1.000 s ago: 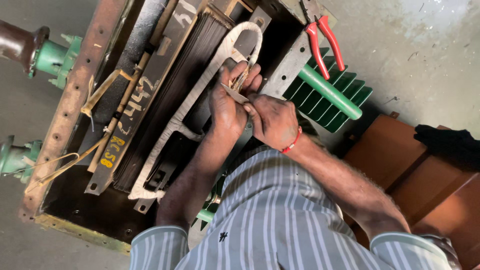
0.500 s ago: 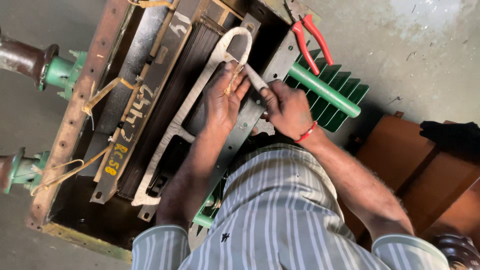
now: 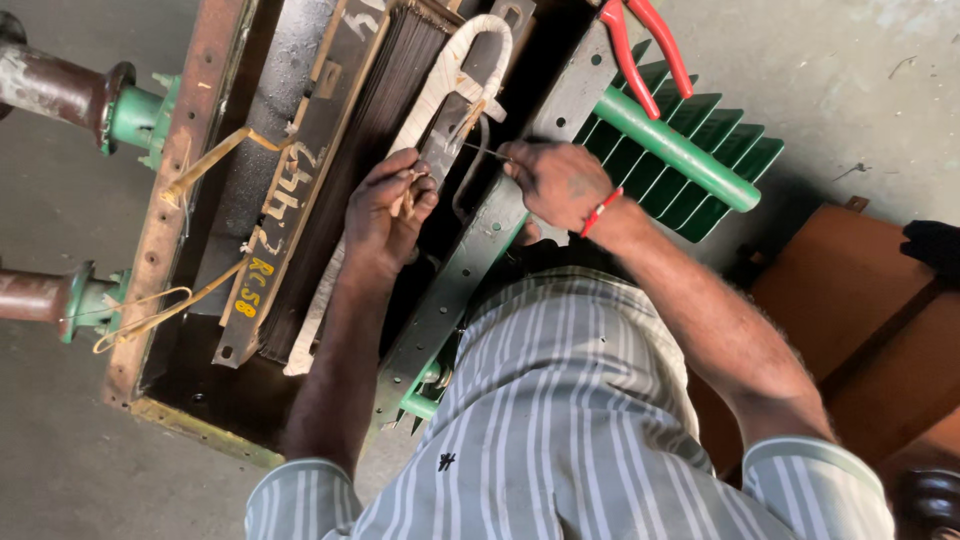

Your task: The person uses pliers to adjust and secure a metal strap on a green electrical device. They then select washers and nuts from a tray and install them onto the device's insulators.

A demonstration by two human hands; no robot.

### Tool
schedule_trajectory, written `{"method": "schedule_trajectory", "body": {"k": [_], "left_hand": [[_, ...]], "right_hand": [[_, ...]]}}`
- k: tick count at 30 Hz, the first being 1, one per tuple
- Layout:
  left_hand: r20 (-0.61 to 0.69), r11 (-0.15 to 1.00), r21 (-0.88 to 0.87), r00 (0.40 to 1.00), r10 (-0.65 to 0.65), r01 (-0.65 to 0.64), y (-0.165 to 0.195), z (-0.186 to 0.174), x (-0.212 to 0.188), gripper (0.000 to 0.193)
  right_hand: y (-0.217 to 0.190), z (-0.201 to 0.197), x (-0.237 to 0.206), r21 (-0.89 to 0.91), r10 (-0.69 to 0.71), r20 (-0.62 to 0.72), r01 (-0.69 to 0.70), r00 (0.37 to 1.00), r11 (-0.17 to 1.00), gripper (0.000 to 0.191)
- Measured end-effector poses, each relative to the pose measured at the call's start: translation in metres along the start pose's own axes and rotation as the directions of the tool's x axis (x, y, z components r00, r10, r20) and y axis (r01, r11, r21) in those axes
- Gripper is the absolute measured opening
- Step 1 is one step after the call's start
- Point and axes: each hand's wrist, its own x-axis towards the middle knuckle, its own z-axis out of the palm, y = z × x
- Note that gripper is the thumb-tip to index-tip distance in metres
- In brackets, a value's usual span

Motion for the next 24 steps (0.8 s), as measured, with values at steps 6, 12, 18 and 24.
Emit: {"method": "schedule_trajectory", "body": {"k": [6, 12, 18, 24], "left_hand": [[-0.124, 0.986, 0.166, 0.992, 0.004, 0.016, -0.009, 0.028, 0.04, 0.061], [-0.027, 0.943, 0.322, 0.997, -0.076, 0.08, -0.014, 0.057, 0.051, 0.03], [0.041, 0.995, -0.039, 0.995, -0.095, 0.097, -0.014, 0.054, 0.037, 0.03], [0.079, 0.931, -0.192, 0.95, -0.301, 0.311, -0.033, 0.045, 0.036, 0.071]], "right_hand": [[-0.017, -0.025, 0.041, -0.033, 0.14, 0.116, -0.137, 0.983, 0.99, 0.027], [-0.06, -0.036, 0.032, -0.082, 0.032, -0.048, -0.036, 0.998, 0.996, 0.02], [-0.074, -0.036, 0.027, -0.105, 0.157, 0.151, -0.143, 0.976, 0.984, 0.023], [-0.051, -0.039, 0.005, -0.167, 0.133, 0.214, -0.098, 0.968, 0.981, 0.028]]}}
